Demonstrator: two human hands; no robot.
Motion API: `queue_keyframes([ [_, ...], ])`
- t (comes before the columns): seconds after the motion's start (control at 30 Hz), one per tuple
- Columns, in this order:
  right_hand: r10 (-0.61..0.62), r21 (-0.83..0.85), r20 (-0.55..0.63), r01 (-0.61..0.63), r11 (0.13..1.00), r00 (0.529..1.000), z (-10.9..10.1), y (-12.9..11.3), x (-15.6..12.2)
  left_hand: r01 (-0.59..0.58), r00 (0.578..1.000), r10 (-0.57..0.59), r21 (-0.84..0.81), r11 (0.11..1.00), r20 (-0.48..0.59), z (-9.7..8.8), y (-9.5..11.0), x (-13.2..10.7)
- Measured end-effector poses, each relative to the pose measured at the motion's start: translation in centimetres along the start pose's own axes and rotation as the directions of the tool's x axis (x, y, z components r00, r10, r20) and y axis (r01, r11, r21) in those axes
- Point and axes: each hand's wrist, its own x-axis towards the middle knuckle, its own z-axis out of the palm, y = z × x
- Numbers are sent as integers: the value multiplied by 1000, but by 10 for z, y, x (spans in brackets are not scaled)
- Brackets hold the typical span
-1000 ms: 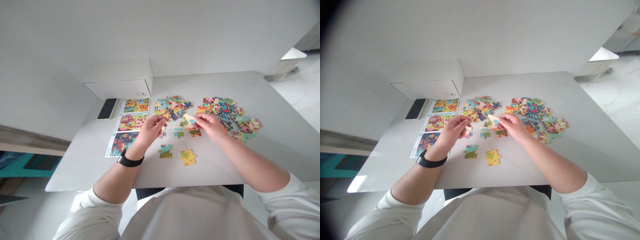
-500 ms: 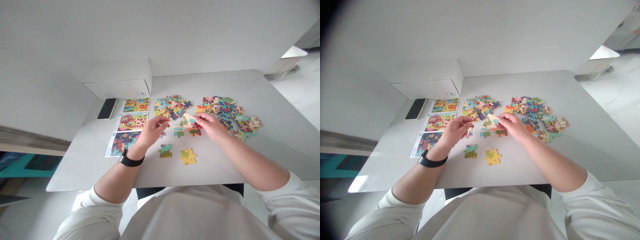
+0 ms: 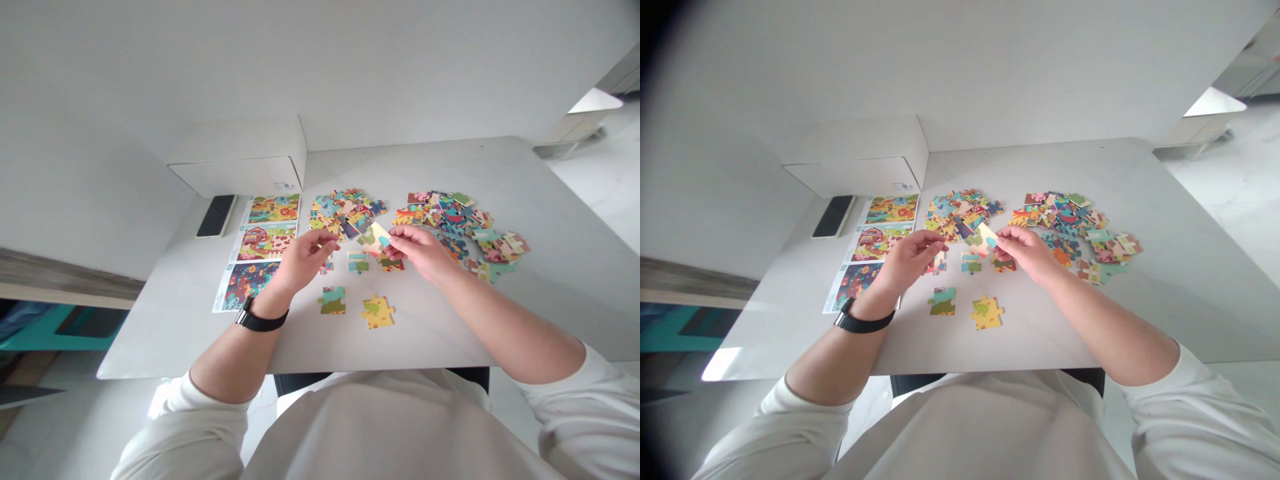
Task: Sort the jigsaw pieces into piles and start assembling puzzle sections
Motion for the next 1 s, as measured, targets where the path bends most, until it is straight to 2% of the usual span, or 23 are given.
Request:
queue_keyframes([
  [0.13, -8, -3, -21, 8, 1000, 1000, 0, -2, -1, -33, 989, 42, 66, 997, -141, -16, 0, 4],
  [0.27, 0, -4, -23, 0, 1000, 1000, 0, -4, -2, -45, 978, 79, 180, 983, -191, -29, 1, 5],
  [0.37, 8, 8, -25, -8, 1000, 1000, 0, -4, -1, -49, 985, 108, 377, 925, -136, -36, 3, 4],
  [0.47, 13, 14, -22, -13, 1000, 1000, -1, -3, -1, -91, 990, 135, 582, 808, -32, -43, 1, 4],
  [0.53, 14, 2, -13, -14, 1000, 1000, -1, -3, -1, -127, 990, 137, 655, 745, 37, -46, -5, 4],
  [0.77, 24, -31, 4, -24, 999, 1000, -1, -3, -2, -210, 977, 123, 687, 696, 173, -51, -33, 8],
  [1.0, 36, -43, 20, -35, 998, 999, 0, -5, -3, -282, 947, 79, 691, 665, 311, -49, -32, 6],
])
